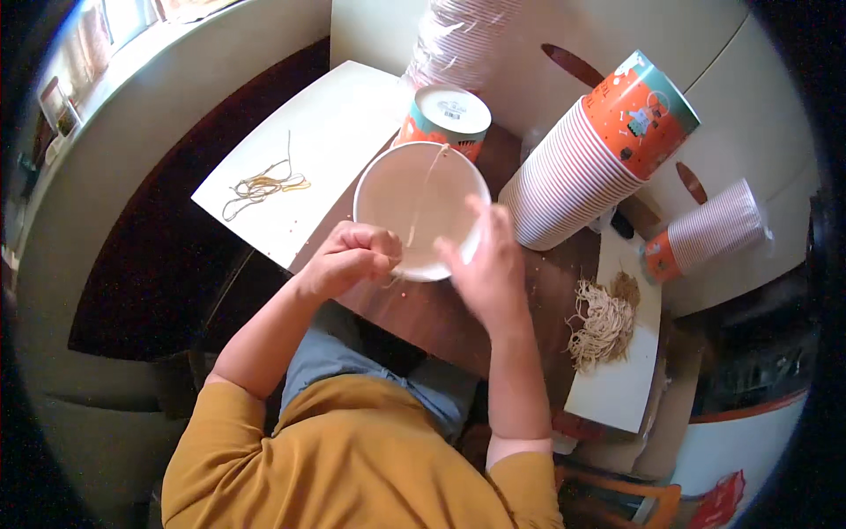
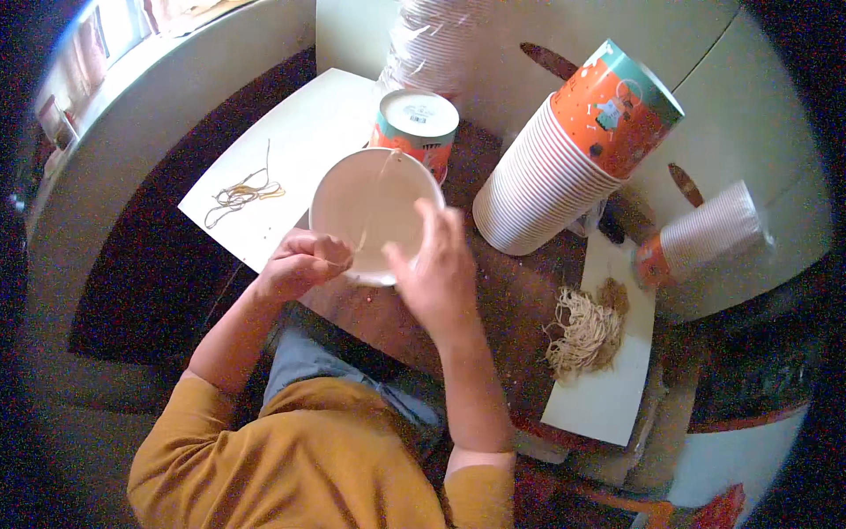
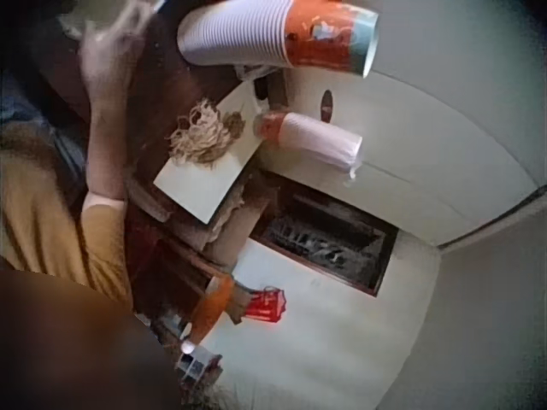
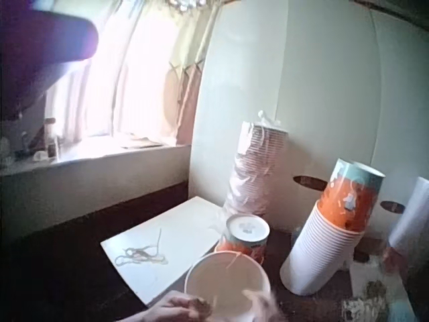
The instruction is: Attaching decorative strings to paper cups by threading them through pre-punched holes and tying knots.
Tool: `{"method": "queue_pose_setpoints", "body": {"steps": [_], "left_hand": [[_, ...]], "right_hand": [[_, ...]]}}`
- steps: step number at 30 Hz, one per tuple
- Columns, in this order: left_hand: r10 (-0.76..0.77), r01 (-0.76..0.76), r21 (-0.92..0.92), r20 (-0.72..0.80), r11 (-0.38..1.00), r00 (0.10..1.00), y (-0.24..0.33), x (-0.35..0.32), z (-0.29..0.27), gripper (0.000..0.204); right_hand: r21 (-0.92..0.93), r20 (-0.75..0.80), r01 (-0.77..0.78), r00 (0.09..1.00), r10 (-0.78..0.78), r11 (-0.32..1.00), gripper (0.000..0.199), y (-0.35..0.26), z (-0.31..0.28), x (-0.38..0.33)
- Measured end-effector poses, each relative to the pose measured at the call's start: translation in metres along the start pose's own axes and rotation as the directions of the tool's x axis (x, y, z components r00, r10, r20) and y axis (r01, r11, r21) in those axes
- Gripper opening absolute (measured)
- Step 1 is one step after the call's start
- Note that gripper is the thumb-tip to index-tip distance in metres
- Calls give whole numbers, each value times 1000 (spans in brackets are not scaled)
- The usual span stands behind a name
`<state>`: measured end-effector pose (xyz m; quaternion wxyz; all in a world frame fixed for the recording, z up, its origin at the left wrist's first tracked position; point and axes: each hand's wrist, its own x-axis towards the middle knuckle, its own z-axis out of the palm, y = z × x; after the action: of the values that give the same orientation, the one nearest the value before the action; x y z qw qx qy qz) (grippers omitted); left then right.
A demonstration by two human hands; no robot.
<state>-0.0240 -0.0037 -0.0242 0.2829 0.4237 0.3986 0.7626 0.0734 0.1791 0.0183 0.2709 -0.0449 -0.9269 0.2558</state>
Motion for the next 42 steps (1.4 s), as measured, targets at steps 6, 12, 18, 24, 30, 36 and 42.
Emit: {"method": "queue_pose_setpoints", "body": {"steps": [6,12,18,24,30,36,42], "left_hand": [[-231,199,142,271,970,934,2,-3,5,22],[-54,154,425,-238,892,970,42,-38,-5,51],[46,51,285,-323,957,945,40,37,-28,94],[289,-235,445,-58,864,956,78,114,-54,117],[287,-138,839,-22,526,958,33,162,-94,119],[144,-10,745,-116,667,983,-36,176,-117,117],[41,27,318,-204,948,978,-105,141,-139,117]], "right_hand": [[-401,113,-46,989,99,915,43,41,7,86],[55,-277,228,939,-205,972,33,45,-18,56],[-73,-300,600,748,-592,797,58,18,-35,63],[674,74,188,945,-318,715,67,29,-73,101],[641,-73,186,980,-183,745,64,62,-12,138],[576,-21,-44,997,69,816,76,132,67,129],[49,391,-335,873,291,941,60,111,54,104]]}}
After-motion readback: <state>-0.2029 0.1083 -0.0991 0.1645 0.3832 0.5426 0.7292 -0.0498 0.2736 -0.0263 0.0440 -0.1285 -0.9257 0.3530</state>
